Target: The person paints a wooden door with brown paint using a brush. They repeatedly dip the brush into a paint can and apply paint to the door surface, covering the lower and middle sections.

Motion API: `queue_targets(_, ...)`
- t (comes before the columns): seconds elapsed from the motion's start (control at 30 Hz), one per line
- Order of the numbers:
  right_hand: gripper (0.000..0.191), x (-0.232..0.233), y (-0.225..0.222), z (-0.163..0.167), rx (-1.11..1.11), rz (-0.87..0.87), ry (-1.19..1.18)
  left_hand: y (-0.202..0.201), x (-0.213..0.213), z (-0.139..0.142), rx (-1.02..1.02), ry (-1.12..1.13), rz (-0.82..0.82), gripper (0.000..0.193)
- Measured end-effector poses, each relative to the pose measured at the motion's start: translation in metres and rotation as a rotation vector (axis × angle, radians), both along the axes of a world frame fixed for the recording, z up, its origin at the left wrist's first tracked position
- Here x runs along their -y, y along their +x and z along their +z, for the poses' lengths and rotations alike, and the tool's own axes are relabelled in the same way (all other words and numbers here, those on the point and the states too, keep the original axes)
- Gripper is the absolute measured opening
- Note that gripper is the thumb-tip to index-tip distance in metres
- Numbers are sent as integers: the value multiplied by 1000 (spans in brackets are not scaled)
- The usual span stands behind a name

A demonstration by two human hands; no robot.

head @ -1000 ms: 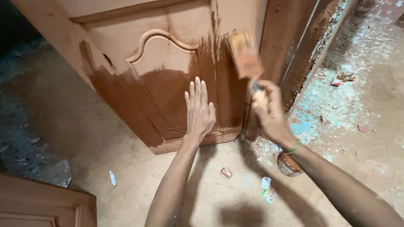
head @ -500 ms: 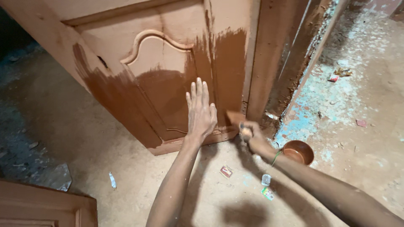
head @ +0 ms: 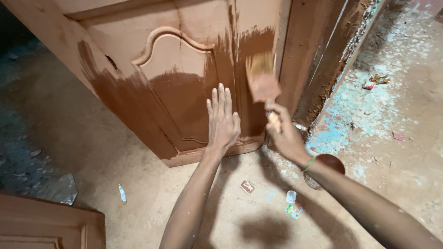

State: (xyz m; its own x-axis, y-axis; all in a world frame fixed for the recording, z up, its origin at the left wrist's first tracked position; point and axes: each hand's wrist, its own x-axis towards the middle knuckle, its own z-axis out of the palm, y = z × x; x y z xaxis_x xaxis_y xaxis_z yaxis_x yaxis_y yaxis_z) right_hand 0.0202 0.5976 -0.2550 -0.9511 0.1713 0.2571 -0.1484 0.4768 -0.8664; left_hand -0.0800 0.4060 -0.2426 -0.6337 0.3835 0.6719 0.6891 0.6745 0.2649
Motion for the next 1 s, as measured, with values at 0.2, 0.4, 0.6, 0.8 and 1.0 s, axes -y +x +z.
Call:
queue_targets(0.2,54,11,-1,-114,332,153,-125,0,0,-10,19,-18,11,78)
queue_targets(0.4,44,15,1,-113,600,103,-319,-2,5,-17,12,-36,30,79)
queue_targets(0.6,44,21,12,-5,237,111,-391,-4,14,-18,3,-11,52,79)
queue_targets(0.8,43,16,28,49,-468,172,-109,-5,17,-17,-28,37,65,80)
queue_targets(1.0,52,22,-17,-43,-207,199,-209,-1,14,-16,-42,23,49,81)
